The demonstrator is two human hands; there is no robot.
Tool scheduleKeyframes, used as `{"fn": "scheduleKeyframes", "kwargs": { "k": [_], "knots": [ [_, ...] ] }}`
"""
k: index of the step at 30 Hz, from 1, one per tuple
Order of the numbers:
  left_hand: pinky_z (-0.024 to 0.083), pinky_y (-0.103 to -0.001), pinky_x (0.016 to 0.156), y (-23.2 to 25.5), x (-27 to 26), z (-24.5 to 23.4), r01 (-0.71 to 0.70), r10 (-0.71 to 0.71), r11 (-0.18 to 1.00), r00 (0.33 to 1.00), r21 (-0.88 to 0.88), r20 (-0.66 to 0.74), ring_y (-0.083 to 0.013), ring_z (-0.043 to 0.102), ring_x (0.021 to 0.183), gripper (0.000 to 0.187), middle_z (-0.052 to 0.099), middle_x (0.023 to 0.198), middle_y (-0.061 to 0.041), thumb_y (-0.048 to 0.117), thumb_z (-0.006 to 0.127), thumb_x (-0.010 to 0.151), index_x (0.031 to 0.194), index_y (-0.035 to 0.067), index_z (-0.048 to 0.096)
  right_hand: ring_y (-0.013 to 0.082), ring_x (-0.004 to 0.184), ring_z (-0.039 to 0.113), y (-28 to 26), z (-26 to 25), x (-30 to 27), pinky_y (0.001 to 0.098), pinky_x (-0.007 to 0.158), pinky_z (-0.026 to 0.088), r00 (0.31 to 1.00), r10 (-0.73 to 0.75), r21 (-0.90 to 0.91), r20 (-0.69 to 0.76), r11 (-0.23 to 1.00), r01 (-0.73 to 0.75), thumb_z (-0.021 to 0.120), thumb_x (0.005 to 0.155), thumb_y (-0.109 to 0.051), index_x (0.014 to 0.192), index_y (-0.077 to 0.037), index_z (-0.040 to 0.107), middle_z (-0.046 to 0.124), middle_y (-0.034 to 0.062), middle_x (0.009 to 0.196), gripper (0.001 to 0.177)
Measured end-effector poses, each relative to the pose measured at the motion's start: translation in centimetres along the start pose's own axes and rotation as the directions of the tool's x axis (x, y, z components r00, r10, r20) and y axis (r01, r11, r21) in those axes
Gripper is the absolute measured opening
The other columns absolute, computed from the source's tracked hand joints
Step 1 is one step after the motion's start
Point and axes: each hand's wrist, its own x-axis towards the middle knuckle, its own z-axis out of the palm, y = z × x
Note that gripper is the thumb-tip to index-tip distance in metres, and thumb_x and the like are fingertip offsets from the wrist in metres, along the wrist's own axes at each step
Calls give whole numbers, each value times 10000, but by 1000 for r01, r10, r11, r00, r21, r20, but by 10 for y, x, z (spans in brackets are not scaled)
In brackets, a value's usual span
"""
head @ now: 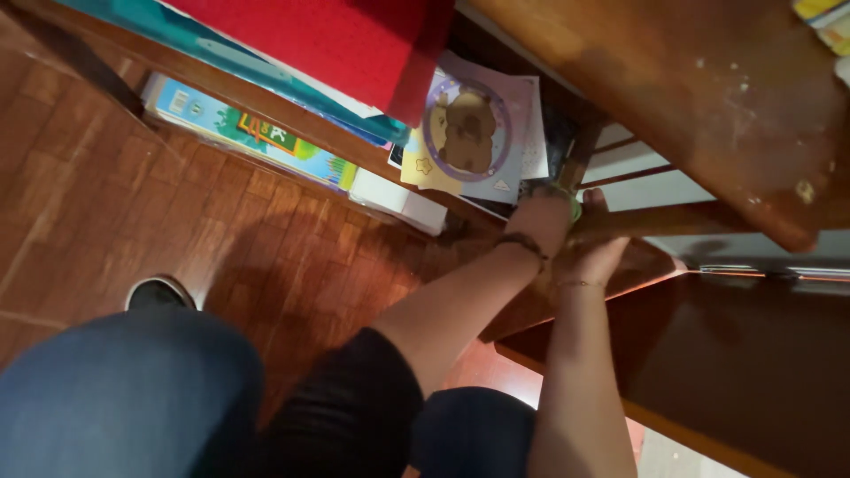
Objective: Organizing and cleaning a bookshelf by moving books and folders and wiping the surfaces with a cloth.
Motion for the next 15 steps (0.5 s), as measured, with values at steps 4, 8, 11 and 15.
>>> {"fn": "scheduleKeyframes", "kwargs": {
  "k": [4, 8, 11, 15],
  "knots": [
    [582, -462, 897, -2, -14, -20, 80, -62, 973, 994, -218, 86, -385, 734, 1029, 220, 741, 1063, -227, 127, 607, 886, 1039, 52, 746, 285, 1157, 563, 8, -19, 5, 440, 1078, 462, 995, 26, 59, -98, 998, -20, 506, 933, -677, 1293, -19, 553, 597, 83, 1207, 751],
    [557, -445, 858, 16, -42, -58, -64, -42, 820, 984, -568, -171, -416, 703, 994, 303, 729, 992, -259, 157, 661, 832, 1104, 37, 719, 302, 1153, 595, -8, -9, -6, 455, 1053, 505, 1000, 15, 178, 28, 984, -19, 548, 971, -613, 1295, -49, 545, 602, 107, 1217, 651],
    [556, -395, 920, 48, -72, -106, -155, 43, 674, 984, -722, -171, -372, 716, 1055, 357, 735, 1073, -227, 146, 629, 851, 1186, 32, 680, 291, 1148, 594, -38, -25, -4, 449, 1049, 511, 993, -121, 232, 10, 966, 115, 545, 962, -643, 1336, -47, 570, 623, 111, 1252, 704],
    [544, -391, 1038, 135, -122, -218, -375, 309, 634, 924, -677, -224, -347, 703, 1169, 409, 706, 1230, -193, 137, 617, 908, 1309, 53, 624, 302, 1239, 594, -115, 12, -30, 483, 1130, 479, 913, -405, 327, -56, 856, 400, 528, 1016, -584, 1447, -46, 518, 624, 113, 1282, 690]
  ]
}}
